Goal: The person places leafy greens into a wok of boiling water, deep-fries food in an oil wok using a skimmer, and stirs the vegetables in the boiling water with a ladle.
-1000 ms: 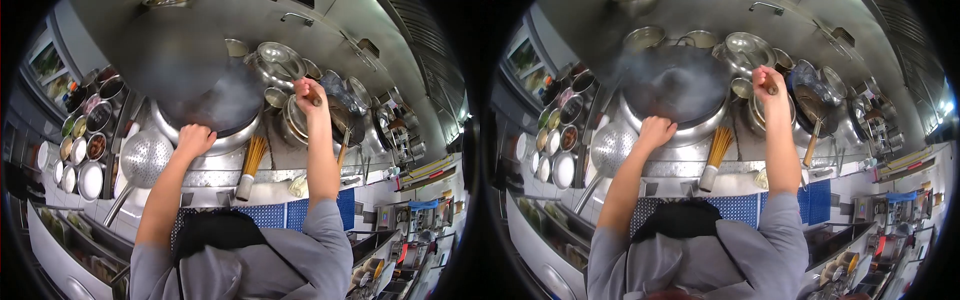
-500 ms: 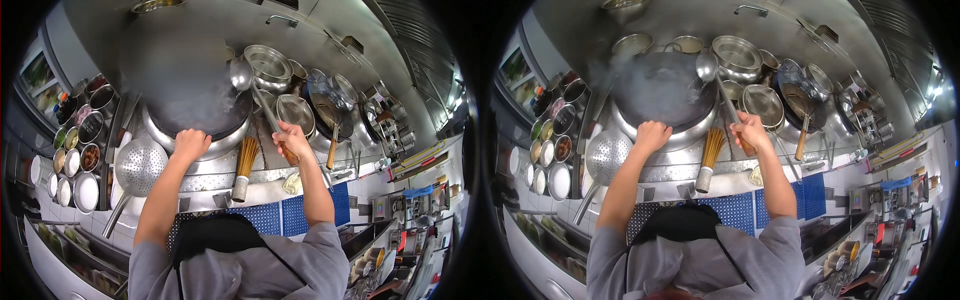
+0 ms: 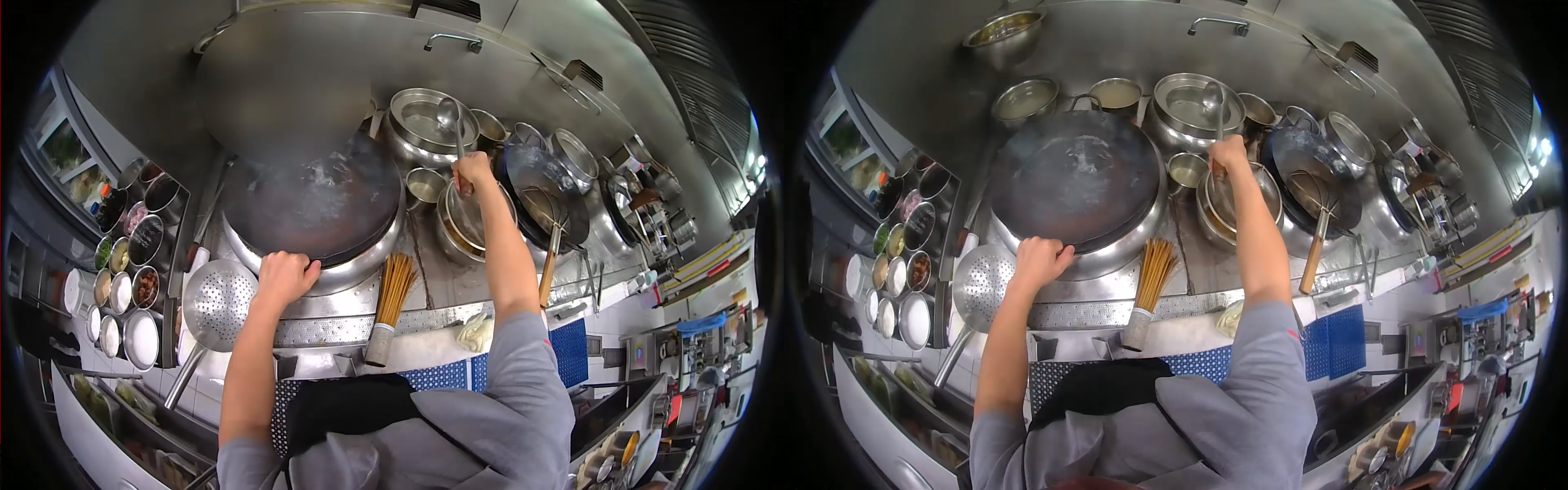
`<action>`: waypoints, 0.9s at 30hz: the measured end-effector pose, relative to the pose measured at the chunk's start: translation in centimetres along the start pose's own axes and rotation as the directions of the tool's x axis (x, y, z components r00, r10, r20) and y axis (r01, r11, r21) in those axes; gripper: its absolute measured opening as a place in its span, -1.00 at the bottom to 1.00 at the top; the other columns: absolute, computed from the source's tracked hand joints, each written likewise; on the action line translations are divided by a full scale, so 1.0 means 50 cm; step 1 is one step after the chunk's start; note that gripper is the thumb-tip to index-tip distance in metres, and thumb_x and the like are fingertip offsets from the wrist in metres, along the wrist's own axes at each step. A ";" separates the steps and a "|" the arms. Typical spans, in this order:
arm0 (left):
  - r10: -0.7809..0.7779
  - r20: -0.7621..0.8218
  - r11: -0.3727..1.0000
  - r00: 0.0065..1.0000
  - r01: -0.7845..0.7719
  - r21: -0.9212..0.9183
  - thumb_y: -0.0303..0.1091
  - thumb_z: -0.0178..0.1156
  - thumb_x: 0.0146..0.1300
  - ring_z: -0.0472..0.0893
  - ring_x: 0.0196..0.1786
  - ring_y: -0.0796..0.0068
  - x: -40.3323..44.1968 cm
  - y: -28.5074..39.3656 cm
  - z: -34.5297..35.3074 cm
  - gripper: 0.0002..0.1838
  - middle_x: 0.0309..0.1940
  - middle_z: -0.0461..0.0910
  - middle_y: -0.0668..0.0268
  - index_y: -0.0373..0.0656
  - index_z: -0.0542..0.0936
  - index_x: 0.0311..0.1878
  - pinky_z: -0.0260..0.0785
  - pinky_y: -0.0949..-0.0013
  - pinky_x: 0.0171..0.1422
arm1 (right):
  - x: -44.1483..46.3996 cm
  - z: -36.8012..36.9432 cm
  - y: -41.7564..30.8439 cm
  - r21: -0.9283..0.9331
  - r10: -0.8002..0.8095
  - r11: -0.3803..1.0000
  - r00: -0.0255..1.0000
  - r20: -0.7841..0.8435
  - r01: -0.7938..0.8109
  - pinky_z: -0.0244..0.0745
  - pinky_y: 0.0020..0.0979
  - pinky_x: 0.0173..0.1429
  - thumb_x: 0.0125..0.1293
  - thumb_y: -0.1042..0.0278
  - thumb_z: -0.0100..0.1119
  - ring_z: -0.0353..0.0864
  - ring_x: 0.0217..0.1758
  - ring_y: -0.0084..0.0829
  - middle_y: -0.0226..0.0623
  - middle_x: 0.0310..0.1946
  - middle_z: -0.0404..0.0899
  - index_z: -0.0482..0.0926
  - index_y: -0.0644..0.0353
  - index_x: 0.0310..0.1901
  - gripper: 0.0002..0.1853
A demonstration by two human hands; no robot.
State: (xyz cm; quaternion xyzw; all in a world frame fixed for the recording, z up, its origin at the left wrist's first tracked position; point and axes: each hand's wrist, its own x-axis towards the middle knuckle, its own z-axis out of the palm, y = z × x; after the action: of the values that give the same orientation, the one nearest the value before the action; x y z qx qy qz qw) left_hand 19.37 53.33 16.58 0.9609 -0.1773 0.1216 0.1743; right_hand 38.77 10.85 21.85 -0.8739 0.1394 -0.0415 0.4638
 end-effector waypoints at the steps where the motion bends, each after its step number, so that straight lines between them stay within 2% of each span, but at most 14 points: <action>1: -0.001 -0.008 1.000 1.000 0.001 -0.009 -0.08 0.27 0.19 0.65 -0.53 -0.05 -0.001 0.000 0.001 -0.62 -0.68 0.59 0.03 -0.19 0.69 -0.59 0.53 0.00 -0.30 | -0.010 -0.006 -0.022 0.245 0.108 0.963 0.993 0.041 -0.115 0.38 -0.27 -0.66 0.18 0.54 0.14 0.52 -0.74 -0.33 -0.12 -0.69 0.55 0.56 0.33 -0.58 -0.81; 2: 0.000 -0.016 1.000 1.000 0.000 -0.018 -0.08 0.28 0.18 0.65 -0.53 -0.04 -0.003 0.001 0.002 -0.61 -0.68 0.59 0.04 -0.19 0.69 -0.59 0.53 0.00 -0.31 | -0.008 -0.017 -0.036 0.355 0.143 0.917 0.980 0.137 -0.184 0.38 -0.40 -0.67 0.25 0.51 0.09 0.48 -0.72 -0.41 -0.22 -0.68 0.52 0.51 0.26 -0.57 -0.78; 4: -0.005 -0.017 1.000 1.000 0.004 -0.016 -0.08 0.28 0.19 0.64 -0.54 -0.04 -0.004 0.001 0.004 -0.62 -0.69 0.58 0.05 -0.18 0.68 -0.60 0.52 -0.01 -0.31 | 0.068 -0.027 0.010 0.788 0.087 0.451 0.899 0.429 -0.420 0.41 -0.57 -0.64 0.29 0.51 0.10 0.47 -0.68 -0.50 -0.32 -0.62 0.47 0.42 0.21 -0.49 -0.82; 5: -0.007 -0.018 1.000 1.000 0.006 -0.018 -0.08 0.28 0.19 0.64 -0.54 -0.03 -0.005 0.001 0.004 -0.62 -0.70 0.57 0.06 -0.18 0.68 -0.60 0.52 -0.01 -0.32 | 0.053 -0.033 -0.006 0.871 0.144 0.150 0.882 0.449 -0.468 0.43 -0.57 -0.58 0.20 0.60 0.15 0.52 -0.59 -0.46 -0.30 -0.59 0.47 0.42 0.25 -0.46 -0.87; 6: -0.010 -0.016 1.000 1.000 0.010 -0.014 -0.08 0.28 0.19 0.64 -0.53 -0.03 -0.005 0.001 0.004 -0.61 -0.70 0.57 0.06 -0.18 0.68 -0.60 0.51 -0.01 -0.32 | 0.033 -0.037 -0.014 0.880 0.094 0.025 0.878 0.470 -0.474 0.43 -0.62 -0.56 0.19 0.61 0.16 0.51 -0.57 -0.47 -0.30 -0.53 0.48 0.39 0.29 -0.41 -0.87; 11: -0.011 -0.014 1.000 1.000 0.010 -0.030 -0.07 0.27 0.20 0.64 -0.51 -0.06 -0.005 0.005 -0.001 -0.61 -0.69 0.58 0.05 -0.18 0.68 -0.59 0.52 -0.03 -0.30 | -0.070 -0.052 -0.067 0.866 -0.081 -0.018 0.864 0.497 -0.500 0.45 -0.64 -0.53 0.20 0.62 0.17 0.50 -0.54 -0.51 -0.32 -0.52 0.46 0.37 0.26 -0.41 -0.84; 14: -0.010 -0.016 1.000 1.000 0.010 -0.008 -0.06 0.26 0.21 0.67 -0.48 -0.08 -0.007 0.001 0.003 -0.62 -0.64 0.61 0.03 -0.18 0.70 -0.56 0.54 -0.02 -0.27 | -0.187 -0.051 -0.126 0.882 -0.062 -0.021 0.881 0.469 -0.471 0.45 -0.64 -0.56 0.28 0.57 0.13 0.51 -0.56 -0.54 -0.29 -0.47 0.49 0.36 0.30 -0.35 -0.87; 17: -0.015 0.011 0.999 1.000 0.015 -0.031 -0.06 0.25 0.23 0.69 -0.43 -0.08 -0.010 -0.004 0.005 -0.62 -0.57 0.65 0.01 -0.18 0.71 -0.52 0.57 -0.02 -0.22 | -0.317 -0.029 -0.161 0.848 -0.081 -0.107 0.855 0.512 -0.518 0.46 -0.57 -0.58 0.44 0.48 0.01 0.50 -0.54 -0.53 -0.26 -0.38 0.44 0.18 0.62 0.18 -0.57; 18: -0.010 0.011 0.999 1.000 0.011 -0.039 -0.06 0.25 0.24 0.70 -0.42 -0.08 -0.010 -0.005 0.007 -0.62 -0.56 0.66 0.01 -0.18 0.71 -0.51 0.57 -0.02 -0.21 | -0.356 -0.020 -0.161 0.780 -0.130 -0.187 0.802 0.583 -0.597 0.46 -0.54 -0.58 0.45 0.47 0.00 0.50 -0.54 -0.52 -0.26 -0.34 0.44 0.14 0.59 0.25 -0.53; 20: 0.002 0.010 0.998 1.000 -0.001 -0.056 -0.06 0.25 0.25 0.71 -0.40 -0.07 -0.012 -0.011 0.011 -0.62 -0.53 0.67 0.00 -0.19 0.72 -0.49 0.58 -0.02 -0.19 | -0.429 0.007 -0.159 0.756 -0.147 -0.216 0.786 0.601 -0.618 0.47 -0.53 -0.57 0.45 0.45 0.00 0.49 -0.54 -0.53 -0.27 -0.33 0.44 0.14 0.59 0.26 -0.51; 21: 0.018 0.001 0.997 1.000 -0.018 -0.069 -0.06 0.23 0.28 0.69 -0.40 -0.07 -0.014 -0.014 0.014 -0.60 -0.55 0.65 0.01 -0.19 0.70 -0.50 0.56 -0.02 -0.20 | -0.453 0.023 -0.154 0.737 -0.143 -0.191 0.762 0.632 -0.648 0.45 -0.62 -0.59 0.38 0.47 0.11 0.51 -0.57 -0.58 -0.31 -0.41 0.50 0.30 0.57 0.04 -0.66; 24: 0.072 -0.045 0.992 0.996 -0.076 -0.098 -0.05 0.22 0.30 0.69 -0.41 -0.08 -0.017 -0.024 0.022 -0.60 -0.56 0.65 0.01 -0.18 0.70 -0.49 0.55 -0.03 -0.20 | -0.526 0.058 -0.142 0.759 -0.022 0.007 0.759 0.651 -0.651 0.42 -0.65 -0.60 0.36 0.48 0.14 0.52 -0.57 -0.64 -0.36 -0.43 0.51 0.38 0.47 -0.03 -0.74; 26: 0.075 -0.040 0.991 0.996 -0.079 -0.105 -0.03 0.23 0.30 0.69 -0.39 -0.08 -0.019 -0.027 0.022 -0.60 -0.54 0.66 0.01 -0.18 0.69 -0.47 0.55 -0.04 -0.19 | -0.564 0.093 -0.117 0.758 0.086 0.309 0.810 0.580 -0.575 0.36 -0.62 -0.65 0.32 0.50 0.18 0.50 -0.60 -0.64 -0.40 -0.50 0.54 0.48 0.25 -0.19 -0.90; 27: 0.085 -0.047 0.991 0.995 -0.089 -0.102 -0.03 0.24 0.30 0.69 -0.39 -0.07 -0.019 -0.029 0.023 -0.60 -0.53 0.66 0.01 -0.18 0.68 -0.47 0.55 -0.04 -0.20 | -0.590 0.112 -0.120 0.742 0.139 0.458 0.864 0.484 -0.490 0.36 -0.59 -0.65 0.32 0.49 0.19 0.50 -0.61 -0.62 -0.39 -0.52 0.54 0.50 0.25 -0.16 -0.89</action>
State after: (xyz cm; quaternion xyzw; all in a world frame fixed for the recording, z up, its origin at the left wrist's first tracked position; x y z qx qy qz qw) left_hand 19.27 54.43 14.85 0.9391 -0.2214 0.1403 0.2223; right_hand 12.85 26.82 25.30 -0.4853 0.1772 0.1428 0.8442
